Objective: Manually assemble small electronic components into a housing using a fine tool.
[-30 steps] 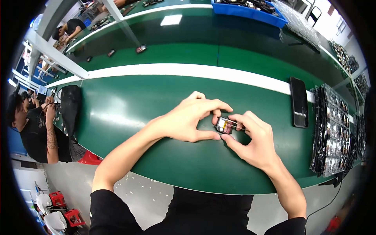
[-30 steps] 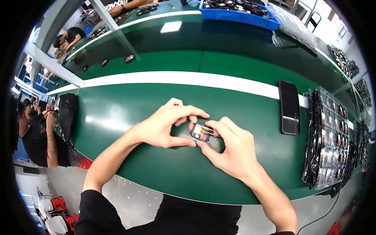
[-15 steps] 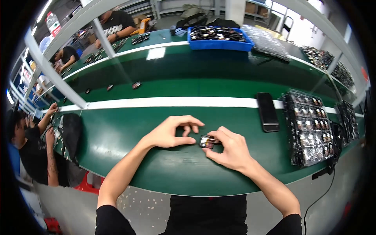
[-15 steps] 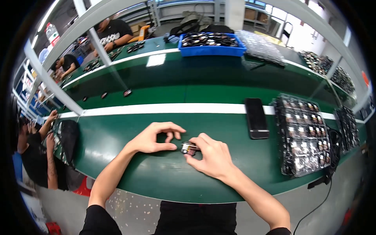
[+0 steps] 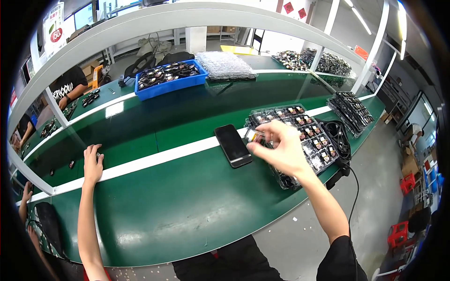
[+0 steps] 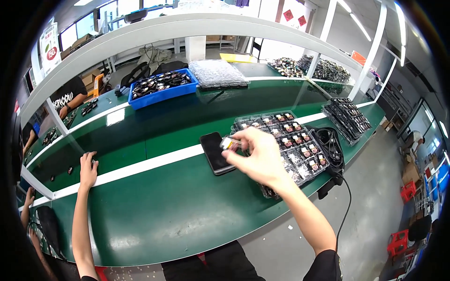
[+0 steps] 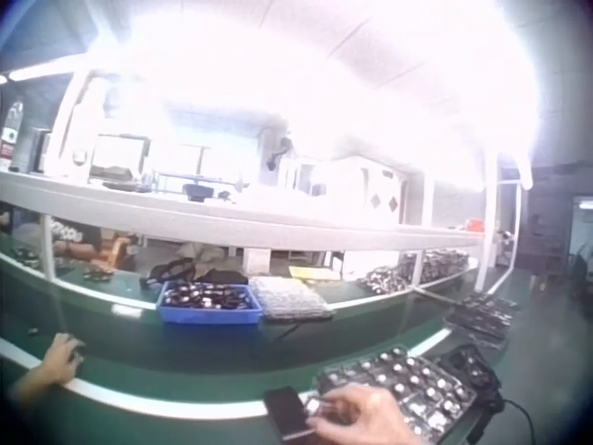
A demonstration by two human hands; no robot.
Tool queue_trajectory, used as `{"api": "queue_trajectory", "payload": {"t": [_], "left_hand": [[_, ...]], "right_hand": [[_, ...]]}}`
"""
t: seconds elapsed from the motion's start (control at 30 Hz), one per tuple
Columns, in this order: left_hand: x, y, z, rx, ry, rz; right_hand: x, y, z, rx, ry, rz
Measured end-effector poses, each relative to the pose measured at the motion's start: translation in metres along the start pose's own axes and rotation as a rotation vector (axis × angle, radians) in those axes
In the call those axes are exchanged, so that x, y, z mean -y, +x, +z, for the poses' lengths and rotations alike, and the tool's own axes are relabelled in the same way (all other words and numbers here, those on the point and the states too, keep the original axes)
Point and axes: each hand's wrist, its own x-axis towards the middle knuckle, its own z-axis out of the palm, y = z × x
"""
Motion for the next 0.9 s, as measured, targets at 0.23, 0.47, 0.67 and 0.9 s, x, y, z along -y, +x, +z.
{"api": "queue_trajectory", "payload": {"t": [0.23,0.47,0.67,0.9], "left_hand": [[-0.011,0.016,0.014,-0.047,-0.035,-0.026],[-0.039,0.004,-0.001,0.012,-0.058,0.104],[-0.176,-0.039,-0.026,0.252,-0.258,0.435],[-0.266,-0.088,-0.005,0.282,-0.365,0.716]], "right_hand": [[-0.144,0.075,-0.061,-0.105,-0.515,0.342],[-0.159,0.088,-0.06,-0.092,-0.461,0.337],[-0.084,0.077,-0.03,-0.088,0.076,0.163],[0.047,-0.003,0.098,0.439,0.584,0.129]]}}
